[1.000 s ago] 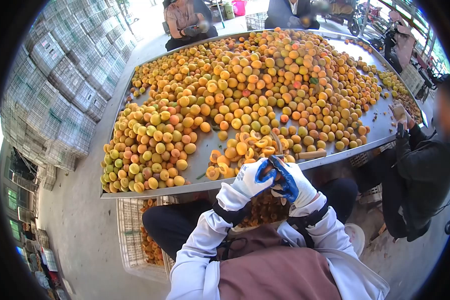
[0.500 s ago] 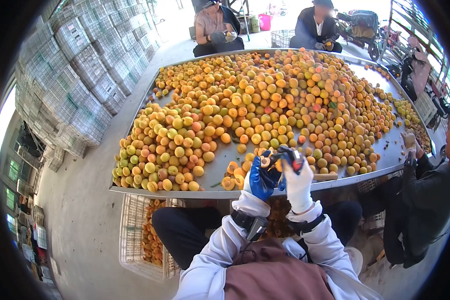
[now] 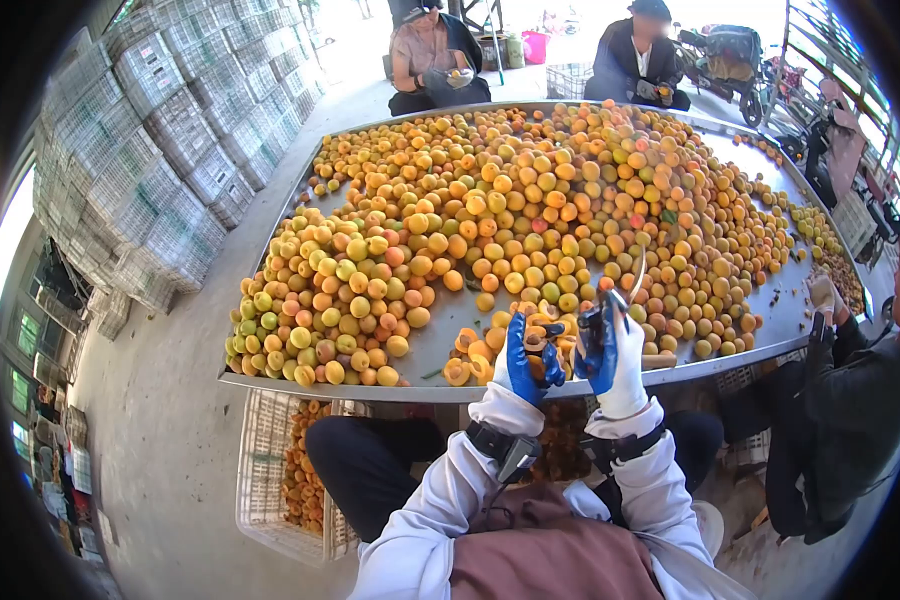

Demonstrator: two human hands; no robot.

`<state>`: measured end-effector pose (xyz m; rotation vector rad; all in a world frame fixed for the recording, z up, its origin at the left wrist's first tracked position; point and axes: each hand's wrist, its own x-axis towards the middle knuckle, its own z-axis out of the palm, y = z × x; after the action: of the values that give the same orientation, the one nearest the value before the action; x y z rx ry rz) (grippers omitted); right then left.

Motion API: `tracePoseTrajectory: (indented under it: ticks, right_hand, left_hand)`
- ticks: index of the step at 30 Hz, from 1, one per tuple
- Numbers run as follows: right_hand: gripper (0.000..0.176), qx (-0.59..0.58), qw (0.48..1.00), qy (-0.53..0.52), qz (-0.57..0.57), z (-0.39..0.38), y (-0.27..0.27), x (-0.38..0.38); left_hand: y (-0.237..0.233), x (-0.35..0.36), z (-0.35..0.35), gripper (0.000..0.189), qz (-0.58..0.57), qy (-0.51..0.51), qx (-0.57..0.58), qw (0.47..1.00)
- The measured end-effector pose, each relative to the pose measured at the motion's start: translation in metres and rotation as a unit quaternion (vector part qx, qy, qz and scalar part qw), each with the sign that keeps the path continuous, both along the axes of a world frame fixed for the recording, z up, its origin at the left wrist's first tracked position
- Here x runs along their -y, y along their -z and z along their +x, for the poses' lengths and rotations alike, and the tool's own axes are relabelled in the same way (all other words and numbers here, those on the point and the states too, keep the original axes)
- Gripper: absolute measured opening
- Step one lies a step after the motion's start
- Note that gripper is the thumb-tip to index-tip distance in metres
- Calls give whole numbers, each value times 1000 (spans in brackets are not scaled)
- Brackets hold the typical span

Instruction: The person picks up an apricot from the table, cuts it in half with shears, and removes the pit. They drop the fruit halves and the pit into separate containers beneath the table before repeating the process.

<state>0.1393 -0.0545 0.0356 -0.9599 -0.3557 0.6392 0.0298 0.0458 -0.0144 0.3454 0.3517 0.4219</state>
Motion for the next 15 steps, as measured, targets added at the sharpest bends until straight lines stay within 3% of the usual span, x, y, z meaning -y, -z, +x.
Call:
tracePoseTrajectory:
  ticks: [1, 4, 11, 13, 15]
  right_hand:
    - [38, -41, 996, -62, 56, 3, -9, 4]
    - [37, -56, 982, -103, 149, 11, -18, 5]
    - [34, -51, 963, -44, 261, -1, -14, 5]
    - [33, -30, 960, -35, 278, 2, -8, 6]
    - [33, -6, 955, -26, 295, 4, -3, 8]
  left_hand:
    - [-1, 2, -4, 54, 30, 30, -16, 999]
    - [-18, 15, -3, 49, 47, 55, -50, 996]
    - [-9, 37, 11, 22, 8, 80, -81, 993]
    - [-5, 44, 15, 23, 89, 22, -71, 993]
    - [9, 43, 16, 28, 133, 34, -73, 988]
